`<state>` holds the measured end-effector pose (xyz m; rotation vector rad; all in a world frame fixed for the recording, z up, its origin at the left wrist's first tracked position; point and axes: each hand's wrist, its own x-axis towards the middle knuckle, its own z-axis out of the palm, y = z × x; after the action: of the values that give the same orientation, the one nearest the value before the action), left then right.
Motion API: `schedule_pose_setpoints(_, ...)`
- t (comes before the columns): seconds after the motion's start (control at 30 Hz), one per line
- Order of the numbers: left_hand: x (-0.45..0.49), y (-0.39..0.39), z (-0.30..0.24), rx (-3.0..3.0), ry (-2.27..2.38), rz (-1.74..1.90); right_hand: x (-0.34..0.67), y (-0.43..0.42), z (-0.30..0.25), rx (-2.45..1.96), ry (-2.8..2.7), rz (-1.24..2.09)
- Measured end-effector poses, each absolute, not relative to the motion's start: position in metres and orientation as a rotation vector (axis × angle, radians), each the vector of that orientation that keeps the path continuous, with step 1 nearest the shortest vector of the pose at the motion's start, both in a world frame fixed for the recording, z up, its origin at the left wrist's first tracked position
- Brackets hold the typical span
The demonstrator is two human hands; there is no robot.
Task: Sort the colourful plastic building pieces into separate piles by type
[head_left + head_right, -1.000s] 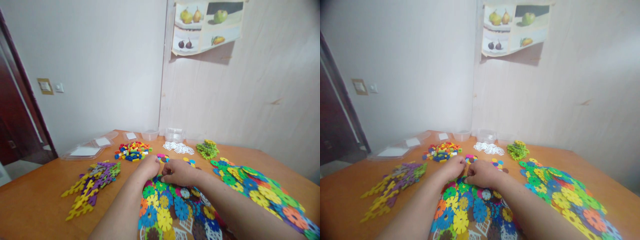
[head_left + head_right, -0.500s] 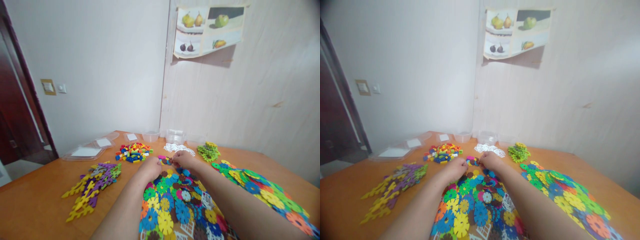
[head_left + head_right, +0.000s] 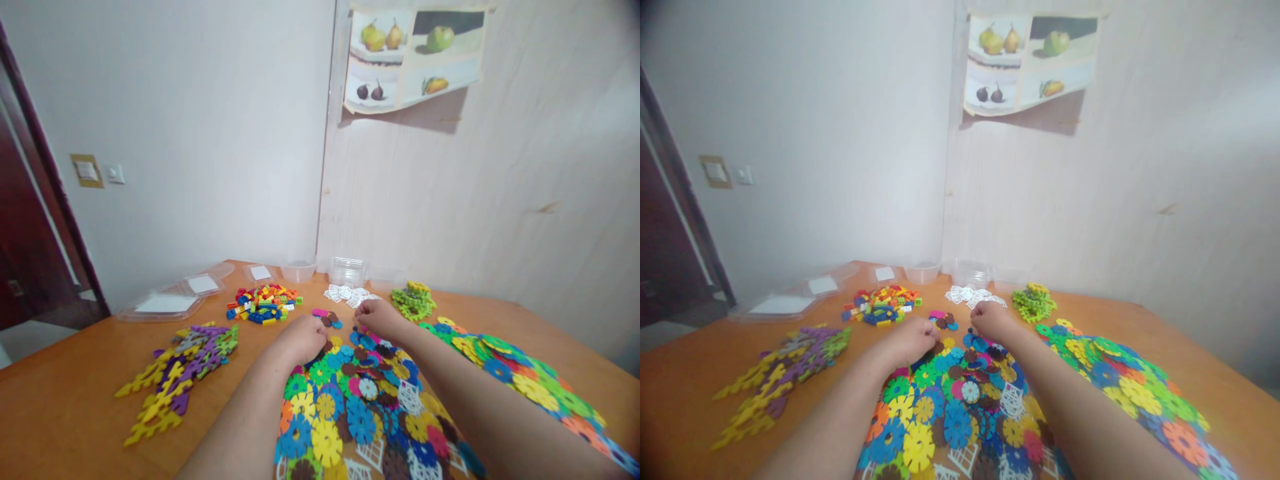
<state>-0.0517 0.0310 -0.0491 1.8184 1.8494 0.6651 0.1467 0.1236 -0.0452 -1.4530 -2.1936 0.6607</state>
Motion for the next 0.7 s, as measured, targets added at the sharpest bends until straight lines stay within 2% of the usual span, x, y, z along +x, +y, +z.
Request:
schedule_pose_setpoints(0.23, -0.051, 0.027, -0.047, 1.801, 1.702, 0.726, 0.147, 0.119, -0.048, -1.553, -2.31, 0.377)
schedule_pose_setpoints(0.43, -0.051, 0.03, -0.048, 1.767, 1.698, 0.832, 0.139, 0.12, -0.049, -1.512, -2.266, 0.386)
schedule_pose_setpoints(0.57, -0.059, 0.036, -0.04, 1.387, 1.78, 1.359, 0.123, 0.122, -0.044, -1.439, -2.197, 0.576)
schedule_pose_setpoints(0.7, -0.08, 0.04, -0.026, 0.761, 1.654, 1.955, 0.096, 0.122, -0.038, -1.379, -2.126, 0.836)
